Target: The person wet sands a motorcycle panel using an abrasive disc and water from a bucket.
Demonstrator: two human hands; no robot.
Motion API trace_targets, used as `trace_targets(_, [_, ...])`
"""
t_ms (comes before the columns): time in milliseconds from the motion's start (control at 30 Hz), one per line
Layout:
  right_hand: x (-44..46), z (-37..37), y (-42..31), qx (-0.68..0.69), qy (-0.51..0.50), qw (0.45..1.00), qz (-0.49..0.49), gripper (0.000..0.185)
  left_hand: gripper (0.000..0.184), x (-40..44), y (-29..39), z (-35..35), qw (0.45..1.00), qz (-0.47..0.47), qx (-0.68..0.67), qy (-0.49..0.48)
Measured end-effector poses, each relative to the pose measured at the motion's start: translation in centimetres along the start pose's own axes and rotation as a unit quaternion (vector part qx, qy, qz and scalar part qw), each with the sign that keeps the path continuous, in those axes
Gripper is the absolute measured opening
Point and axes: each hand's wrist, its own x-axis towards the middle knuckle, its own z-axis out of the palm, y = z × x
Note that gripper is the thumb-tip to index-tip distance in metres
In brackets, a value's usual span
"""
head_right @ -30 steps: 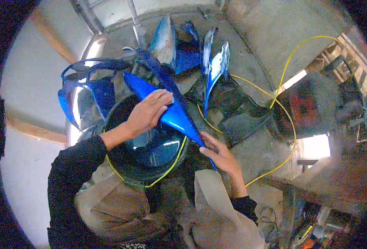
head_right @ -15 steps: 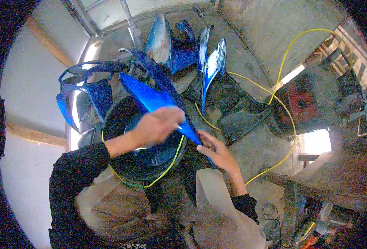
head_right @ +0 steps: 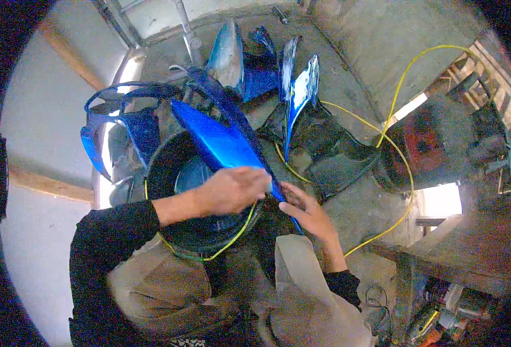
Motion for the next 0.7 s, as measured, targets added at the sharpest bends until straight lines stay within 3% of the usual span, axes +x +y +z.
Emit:
trace_targets(33, [0.0, -0.2, -0.3, -0.015, -0.005, 1.000, 0.006, 0.070, 0.021, 0.3, 0.6, -0.2, 0.999, 0.033, 0.001, 0.005])
trace_targets(133, [-0.1, 0.0, -0.2, 0.012, 0.001, 1.000, 0.029, 0.071, 0.019, 0.0, -3.4, -2.5, 0.999, -0.013, 0.043, -0.018])
trace_targets(167, [-0.3, 0.0, 0.1, 0.012, 0.003, 0.999, 0.031, 0.071, 0.019, 0.4, -4.5, -3.8, 0.991, -0.091, 0.065, -0.067])
trace_targets(233, [0.0, 0.2, 0.5, 0.024, 0.009, 0.999, 0.023, 0.072, 0.019, 0.2, -6.0, -4.0, 0.986, -0.067, 0.155, 0.009])
trace_targets(300, [0.1, 0.0, 0.0, 0.023, 0.005, 0.999, 0.024, 0.072, 0.022, 0.6, -3.8, -2.7, 0.980, -0.148, 0.098, -0.088])
trace_targets(333, [0.1, 0.0, -0.2, 0.022, 0.000, 0.999, 0.029, 0.073, 0.026, 0.7, -2.1, -2.6, 0.984, -0.078, 0.109, -0.115])
trace_targets(367, [0.2, 0.0, -0.1, 0.022, -0.001, 0.999, 0.028, 0.073, 0.028, 0.5, -0.6, -0.9, 0.996, -0.048, 0.069, -0.038])
trace_targets(467, [-0.1, 0.0, 0.2, 0.027, -0.016, 0.999, 0.018, 0.073, 0.028, 0.5, 0.1, -0.6, 0.995, 0.045, 0.067, -0.065])
trace_targets(500, [-0.1, 0.1, 0.2, 0.021, -0.016, 0.999, 0.019, 0.074, 0.027, 0.3, -1.2, -1.6, 0.998, 0.024, 0.042, -0.051])
trace_targets(567, [-0.3, 0.0, 0.1, 0.018, -0.011, 1.000, 0.018, 0.074, 0.026, 0.5, -4.1, -4.1, 0.984, -0.098, 0.088, -0.120])
trace_targets(667, [-0.1, 0.0, -0.2, 0.033, -0.021, 0.998, 0.039, 0.075, 0.027, 0.0, -6.1, -3.2, 0.977, -0.100, 0.190, 0.010])
trace_targets(700, [0.0, -0.1, -0.3, 0.032, -0.021, 0.998, 0.039, 0.075, 0.032, 1.0, -3.6, -4.2, 0.970, -0.170, 0.154, -0.081])
